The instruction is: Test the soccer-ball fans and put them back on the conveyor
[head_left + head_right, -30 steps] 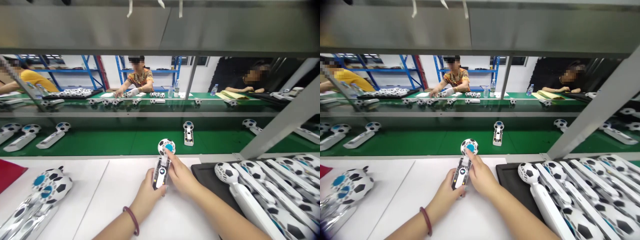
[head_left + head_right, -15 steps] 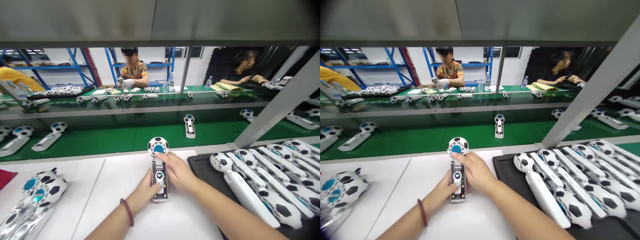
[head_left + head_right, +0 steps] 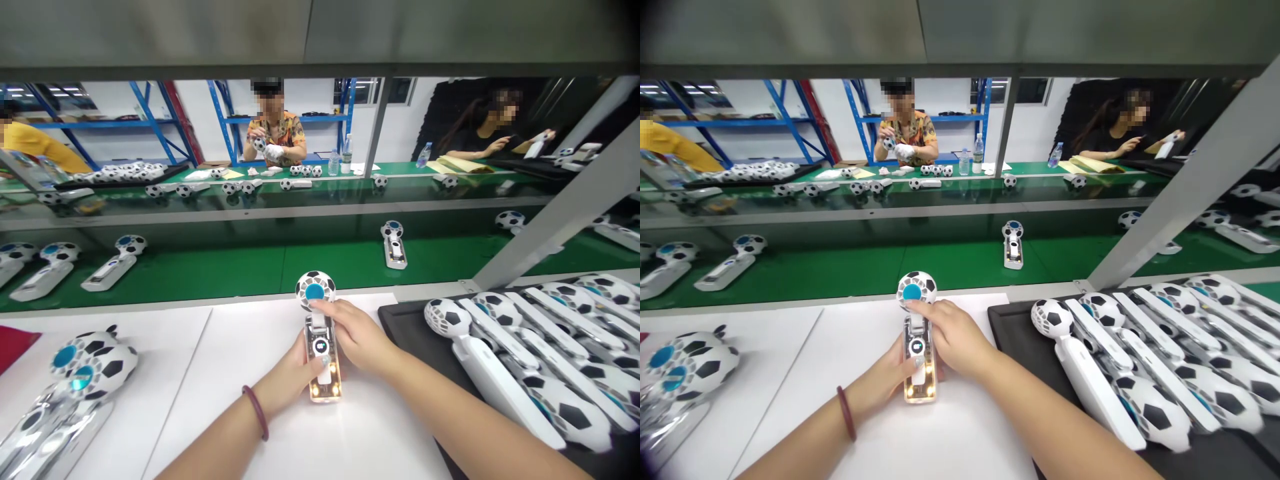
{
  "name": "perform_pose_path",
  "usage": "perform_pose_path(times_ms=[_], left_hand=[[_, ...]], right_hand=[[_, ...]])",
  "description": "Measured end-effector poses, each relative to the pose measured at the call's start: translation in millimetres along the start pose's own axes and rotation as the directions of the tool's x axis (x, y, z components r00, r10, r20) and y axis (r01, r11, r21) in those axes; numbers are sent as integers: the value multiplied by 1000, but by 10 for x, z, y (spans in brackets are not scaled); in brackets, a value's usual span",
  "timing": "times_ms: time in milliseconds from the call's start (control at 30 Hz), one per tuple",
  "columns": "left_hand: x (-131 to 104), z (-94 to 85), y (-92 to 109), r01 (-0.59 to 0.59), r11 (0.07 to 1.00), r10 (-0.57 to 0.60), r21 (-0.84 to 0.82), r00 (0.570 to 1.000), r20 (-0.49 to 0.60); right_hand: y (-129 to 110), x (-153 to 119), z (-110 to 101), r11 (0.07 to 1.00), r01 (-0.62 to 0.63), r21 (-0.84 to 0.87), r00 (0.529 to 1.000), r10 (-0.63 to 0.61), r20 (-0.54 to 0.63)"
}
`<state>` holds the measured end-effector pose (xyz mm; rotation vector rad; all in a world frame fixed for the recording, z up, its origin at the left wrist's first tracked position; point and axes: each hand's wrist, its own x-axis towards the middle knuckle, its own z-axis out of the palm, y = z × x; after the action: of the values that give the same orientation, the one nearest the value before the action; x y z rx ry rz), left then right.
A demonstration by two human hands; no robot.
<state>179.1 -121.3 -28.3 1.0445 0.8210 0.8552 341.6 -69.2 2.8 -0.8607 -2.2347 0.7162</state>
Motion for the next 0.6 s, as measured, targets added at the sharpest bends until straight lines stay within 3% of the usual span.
perform_pose_path(times_ms=[300,467,600], left_hand=[[-25,-2,-5,11,1000,-12,29,1000,29],[-17,-13,-7,-39,997,38,70,999,5],[-13,-1,14,-33,999,33,2,998,44]], right_hand=[[51,-13,15,994,-50,98,998,47,33],[45,-15,13,995,-35,96,999,32,31],[49,-14,13,995,-50,88,998,47,40]])
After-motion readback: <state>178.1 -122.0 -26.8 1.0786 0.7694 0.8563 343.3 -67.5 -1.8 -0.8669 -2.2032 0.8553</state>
